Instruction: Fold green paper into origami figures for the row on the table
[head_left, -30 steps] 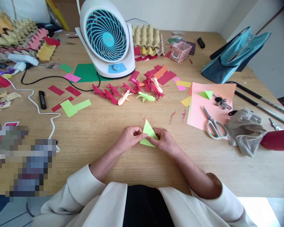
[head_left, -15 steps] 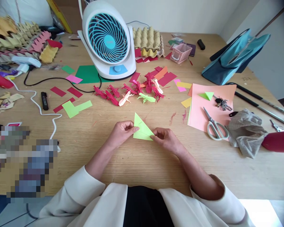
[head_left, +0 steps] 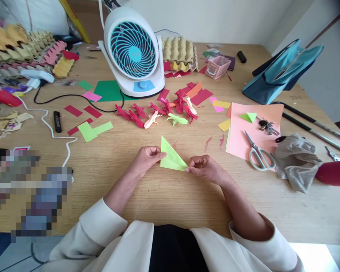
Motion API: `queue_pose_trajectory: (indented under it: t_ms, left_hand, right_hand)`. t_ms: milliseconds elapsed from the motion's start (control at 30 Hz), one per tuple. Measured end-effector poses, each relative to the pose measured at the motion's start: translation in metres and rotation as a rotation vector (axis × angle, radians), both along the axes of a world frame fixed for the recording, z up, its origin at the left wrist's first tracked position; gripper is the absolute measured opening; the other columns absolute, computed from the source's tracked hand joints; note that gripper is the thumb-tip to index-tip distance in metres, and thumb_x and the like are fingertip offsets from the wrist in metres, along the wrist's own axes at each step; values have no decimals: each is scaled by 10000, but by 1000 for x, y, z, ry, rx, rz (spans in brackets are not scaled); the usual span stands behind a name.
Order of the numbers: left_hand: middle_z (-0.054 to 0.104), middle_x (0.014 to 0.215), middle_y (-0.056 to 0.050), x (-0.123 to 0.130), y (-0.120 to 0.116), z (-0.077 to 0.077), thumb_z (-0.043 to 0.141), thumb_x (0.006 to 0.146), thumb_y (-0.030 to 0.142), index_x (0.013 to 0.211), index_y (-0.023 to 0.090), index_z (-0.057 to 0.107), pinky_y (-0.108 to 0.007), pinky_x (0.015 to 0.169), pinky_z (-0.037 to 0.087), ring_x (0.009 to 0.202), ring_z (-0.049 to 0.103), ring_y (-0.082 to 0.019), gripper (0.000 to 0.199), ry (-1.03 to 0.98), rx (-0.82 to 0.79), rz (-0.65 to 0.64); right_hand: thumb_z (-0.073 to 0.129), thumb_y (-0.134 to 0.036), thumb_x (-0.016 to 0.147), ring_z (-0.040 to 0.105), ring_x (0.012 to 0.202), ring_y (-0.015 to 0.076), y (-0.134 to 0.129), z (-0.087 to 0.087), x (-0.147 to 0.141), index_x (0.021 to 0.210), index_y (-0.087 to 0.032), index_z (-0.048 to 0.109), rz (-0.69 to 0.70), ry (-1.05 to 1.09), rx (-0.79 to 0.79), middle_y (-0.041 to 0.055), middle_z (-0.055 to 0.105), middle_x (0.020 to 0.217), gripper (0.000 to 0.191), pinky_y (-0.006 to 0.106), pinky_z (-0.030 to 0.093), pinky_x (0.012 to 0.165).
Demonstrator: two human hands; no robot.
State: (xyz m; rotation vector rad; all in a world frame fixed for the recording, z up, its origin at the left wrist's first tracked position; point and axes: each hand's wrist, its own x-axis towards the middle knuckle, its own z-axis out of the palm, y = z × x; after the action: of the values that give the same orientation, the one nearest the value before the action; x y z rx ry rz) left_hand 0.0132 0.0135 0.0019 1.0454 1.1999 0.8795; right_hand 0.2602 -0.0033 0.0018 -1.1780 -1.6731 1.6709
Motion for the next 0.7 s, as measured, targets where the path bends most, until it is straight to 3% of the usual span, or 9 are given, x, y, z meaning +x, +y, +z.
queue_pose_trajectory:
  t_ms: [200, 333, 433, 533, 700]
  left_hand:
    - [560, 554, 36, -1, 1, -1, 866, 559, 468, 557, 140, 579, -207, 548, 380, 529, 467, -72, 436, -16, -11, -10]
    - [553, 556, 36, -1, 0, -2, 857, 572, 469, 566, 137, 581, -203, 542, 365, 531, 457, -71, 432, 5, 3, -2]
    - [537, 550, 35, 2, -2, -5, 831, 614, 482, 578, 136, 581, -199, 518, 337, 529, 444, -74, 428, 51, 30, -63]
    - [508, 554, 42, 9, -6, -11, 801, 651, 499, 590, 138, 556, -197, 510, 321, 529, 426, -72, 440, 60, 58, -141]
    - [472, 577, 49, 14, -9, -17, 755, 712, 501, 629, 144, 520, -199, 519, 317, 542, 427, -73, 436, 6, 69, -242]
  right_hand:
    - [723, -571, 735, 307, 545, 80, 5, 9, 13, 595, -174, 510, 45, -57, 13, -61, 382, 560, 472, 236, 236, 498]
    - [678, -581, 776, 285, 533, 83, 8, 12, 16, 597, -183, 487, -53, -81, 78, -66, 347, 545, 476, 244, 229, 500]
    - [636, -533, 837, 362, 573, 95, 5, 9, 7, 720, -171, 561, -136, -61, 153, -35, 462, 625, 389, 245, 286, 526]
    - [644, -478, 851, 421, 618, 107, -1, 2, -4, 795, -164, 593, -69, -42, 161, -14, 530, 701, 323, 245, 327, 553]
    - [616, -463, 876, 343, 582, 98, -7, -9, -12, 649, -183, 484, -1, -118, 170, -47, 405, 608, 383, 245, 276, 526]
